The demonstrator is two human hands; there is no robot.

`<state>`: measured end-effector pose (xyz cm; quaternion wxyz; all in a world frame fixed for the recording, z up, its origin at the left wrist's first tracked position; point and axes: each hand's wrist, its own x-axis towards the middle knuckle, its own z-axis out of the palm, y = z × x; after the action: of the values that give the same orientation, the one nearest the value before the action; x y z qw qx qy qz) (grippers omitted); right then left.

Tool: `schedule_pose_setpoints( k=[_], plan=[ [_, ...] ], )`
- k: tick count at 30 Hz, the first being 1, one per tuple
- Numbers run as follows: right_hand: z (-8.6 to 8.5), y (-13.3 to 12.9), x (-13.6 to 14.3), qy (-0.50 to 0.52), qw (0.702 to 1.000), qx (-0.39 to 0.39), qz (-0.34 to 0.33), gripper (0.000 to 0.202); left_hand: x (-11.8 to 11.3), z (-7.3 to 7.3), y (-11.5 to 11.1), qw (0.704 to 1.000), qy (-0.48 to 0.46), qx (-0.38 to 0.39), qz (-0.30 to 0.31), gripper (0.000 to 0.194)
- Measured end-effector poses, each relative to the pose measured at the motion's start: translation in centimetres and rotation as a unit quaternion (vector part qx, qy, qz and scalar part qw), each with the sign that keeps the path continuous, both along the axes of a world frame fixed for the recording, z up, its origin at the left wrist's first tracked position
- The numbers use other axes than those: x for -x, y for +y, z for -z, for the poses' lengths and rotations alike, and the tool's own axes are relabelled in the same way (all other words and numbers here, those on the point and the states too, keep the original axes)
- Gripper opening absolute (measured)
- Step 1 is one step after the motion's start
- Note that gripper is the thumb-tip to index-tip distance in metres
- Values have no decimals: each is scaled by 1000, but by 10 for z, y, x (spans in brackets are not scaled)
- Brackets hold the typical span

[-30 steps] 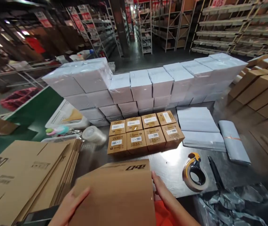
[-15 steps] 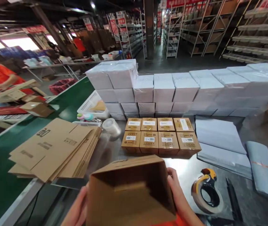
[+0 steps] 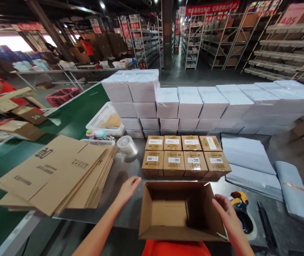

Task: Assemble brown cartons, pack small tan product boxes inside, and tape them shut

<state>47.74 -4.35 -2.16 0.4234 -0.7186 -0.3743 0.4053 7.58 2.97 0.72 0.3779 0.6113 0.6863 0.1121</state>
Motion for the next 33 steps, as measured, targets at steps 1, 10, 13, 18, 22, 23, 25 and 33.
schedule_pose_setpoints(
  k=[1,10,13,18,22,23,25,33],
  plan=[
    [-6,-2,0,-7,1000,8,27,58,4,-1,18,999,34,-36,16,82],
    [-35,-21,15,-82,993,1,88,67,-46,30,138,930,179,-112,300,141],
    [-38,-16,24,-130,990,-20,53,60,-48,45,140,920,205,-84,323,142],
    [-76,33,54,-288,951,-78,-77,44,-20,52,111,922,230,-78,303,125],
    [-104,114,104,-450,856,-140,-211,34,19,45,73,933,242,-71,257,115],
    [-105,138,121,-466,834,-140,-260,34,30,45,64,936,241,-66,247,114],
    [-98,188,159,-481,788,-107,-370,43,48,45,46,942,240,-58,226,113],
    [-22,338,262,-524,674,-4,-521,138,73,78,28,968,187,-43,159,123]
  ],
)
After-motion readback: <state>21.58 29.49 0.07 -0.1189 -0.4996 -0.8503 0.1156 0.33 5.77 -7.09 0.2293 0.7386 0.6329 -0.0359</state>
